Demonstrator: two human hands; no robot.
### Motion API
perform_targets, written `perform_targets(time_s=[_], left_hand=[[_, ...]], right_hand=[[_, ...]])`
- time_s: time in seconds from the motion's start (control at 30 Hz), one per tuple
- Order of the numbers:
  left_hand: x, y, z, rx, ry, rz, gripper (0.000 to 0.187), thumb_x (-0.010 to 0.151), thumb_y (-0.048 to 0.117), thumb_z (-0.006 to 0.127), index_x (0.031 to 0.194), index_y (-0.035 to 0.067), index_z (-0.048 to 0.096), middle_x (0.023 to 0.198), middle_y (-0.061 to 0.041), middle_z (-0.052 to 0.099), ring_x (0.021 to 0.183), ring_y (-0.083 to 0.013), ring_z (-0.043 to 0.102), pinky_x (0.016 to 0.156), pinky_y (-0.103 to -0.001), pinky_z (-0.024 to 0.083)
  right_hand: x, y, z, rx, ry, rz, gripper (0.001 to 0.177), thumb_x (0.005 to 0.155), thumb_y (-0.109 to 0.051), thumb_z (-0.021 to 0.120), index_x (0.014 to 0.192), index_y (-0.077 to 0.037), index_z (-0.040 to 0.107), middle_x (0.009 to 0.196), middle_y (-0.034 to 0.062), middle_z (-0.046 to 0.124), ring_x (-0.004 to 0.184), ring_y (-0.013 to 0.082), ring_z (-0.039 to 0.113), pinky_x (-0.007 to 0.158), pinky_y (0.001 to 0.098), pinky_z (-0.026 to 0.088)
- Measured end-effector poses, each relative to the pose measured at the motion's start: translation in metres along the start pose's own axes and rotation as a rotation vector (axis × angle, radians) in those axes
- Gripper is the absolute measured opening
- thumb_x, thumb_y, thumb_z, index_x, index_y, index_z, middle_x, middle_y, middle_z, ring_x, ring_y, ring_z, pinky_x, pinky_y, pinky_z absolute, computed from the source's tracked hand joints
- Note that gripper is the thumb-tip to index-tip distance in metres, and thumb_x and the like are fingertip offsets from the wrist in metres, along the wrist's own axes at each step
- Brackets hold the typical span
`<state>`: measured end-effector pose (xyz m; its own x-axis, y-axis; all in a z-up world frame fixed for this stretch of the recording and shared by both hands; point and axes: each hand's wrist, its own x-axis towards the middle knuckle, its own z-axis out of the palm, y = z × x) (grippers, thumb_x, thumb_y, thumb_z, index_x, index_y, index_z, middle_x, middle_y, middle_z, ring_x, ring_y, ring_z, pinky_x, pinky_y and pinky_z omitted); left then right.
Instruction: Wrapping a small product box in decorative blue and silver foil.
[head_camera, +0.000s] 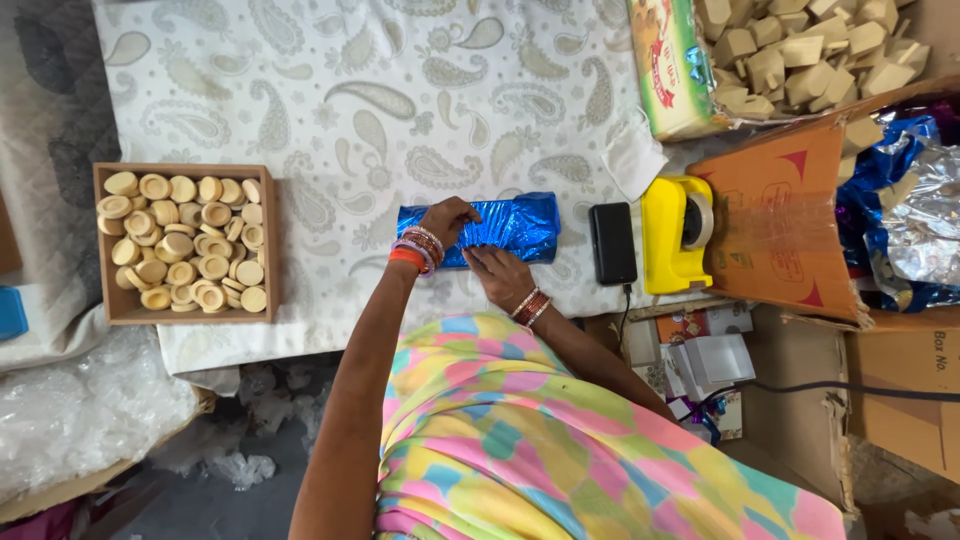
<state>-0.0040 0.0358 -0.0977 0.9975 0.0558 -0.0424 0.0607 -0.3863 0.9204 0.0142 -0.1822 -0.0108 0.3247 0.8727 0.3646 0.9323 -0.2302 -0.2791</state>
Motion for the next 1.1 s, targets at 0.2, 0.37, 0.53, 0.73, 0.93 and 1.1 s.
perform_targets(time_s=[0.2, 0.37, 0.53, 0.73, 0.93, 1.1], left_hand=[[-0.016, 0.045, -0.019, 0.203, -0.158, 0.043, 0.054, 0.068, 0.006, 0.087, 0.119, 0.015, 0.075, 0.124, -0.012, 0.062, 0.121, -0.0305, 0.06, 0.106, -0.039, 0.051], [-0.042, 0.06, -0.016, 0.329, -0.175, 0.246, 0.075, 0.055, 0.011, 0.092, 0.125, 0.009, 0.067, 0.14, -0.022, 0.05, 0.127, -0.0419, 0.048, 0.106, -0.046, 0.043], [-0.055, 0.061, 0.005, 0.524, -0.071, 0.265, 0.074, 0.063, 0.007, 0.084, 0.134, 0.008, 0.062, 0.151, -0.019, 0.049, 0.135, -0.039, 0.048, 0.112, -0.044, 0.044], [-0.058, 0.036, 0.021, 0.699, 0.049, 0.425, 0.045, 0.086, 0.005, 0.068, 0.131, 0.0, 0.062, 0.146, -0.023, 0.055, 0.137, -0.0368, 0.049, 0.116, -0.043, 0.042], [-0.062, 0.044, 0.026, 0.71, 0.08, 0.394, 0.043, 0.083, 0.001, 0.063, 0.125, -0.002, 0.064, 0.144, -0.024, 0.056, 0.137, -0.0395, 0.049, 0.116, -0.043, 0.041], [-0.06, 0.04, 0.033, 0.726, 0.103, 0.382, 0.041, 0.084, 0.003, 0.063, 0.124, -0.004, 0.064, 0.145, -0.027, 0.054, 0.138, -0.0416, 0.047, 0.117, -0.047, 0.039]], right_hand=[[-0.011, 0.0, 0.004, -0.128, -0.02, -0.034, 0.046, 0.089, -0.012, 0.059, 0.135, -0.009, 0.066, 0.131, 0.0075, 0.064, 0.117, 0.0256, 0.062, 0.097, 0.0398, 0.055], [-0.014, 0.001, 0.009, -0.127, -0.053, -0.024, 0.045, 0.088, -0.014, 0.061, 0.133, -0.01, 0.068, 0.131, 0.007, 0.065, 0.119, 0.0252, 0.062, 0.096, 0.0389, 0.055], [-0.018, 0.006, 0.021, -0.134, -0.017, -0.024, 0.031, 0.088, -0.019, 0.064, 0.118, -0.013, 0.072, 0.126, 0.0074, 0.067, 0.118, 0.025, 0.062, 0.094, 0.0395, 0.055], [-0.018, -0.007, 0.02, -0.162, 0.032, 0.041, 0.027, 0.087, -0.016, 0.064, 0.111, -0.013, 0.076, 0.124, 0.0049, 0.068, 0.119, 0.0234, 0.062, 0.093, 0.0386, 0.056], [-0.015, -0.027, 0.018, -0.156, 0.104, 0.178, 0.022, 0.086, -0.012, 0.066, 0.106, -0.011, 0.076, 0.117, 0.006, 0.07, 0.115, 0.0252, 0.066, 0.092, 0.0392, 0.056], [-0.026, -0.03, 0.028, 0.141, 0.017, 0.559, 0.011, 0.086, -0.009, 0.073, 0.097, -0.01, 0.075, 0.104, 0.0044, 0.071, 0.101, 0.0246, 0.068, 0.089, 0.041, 0.057]])
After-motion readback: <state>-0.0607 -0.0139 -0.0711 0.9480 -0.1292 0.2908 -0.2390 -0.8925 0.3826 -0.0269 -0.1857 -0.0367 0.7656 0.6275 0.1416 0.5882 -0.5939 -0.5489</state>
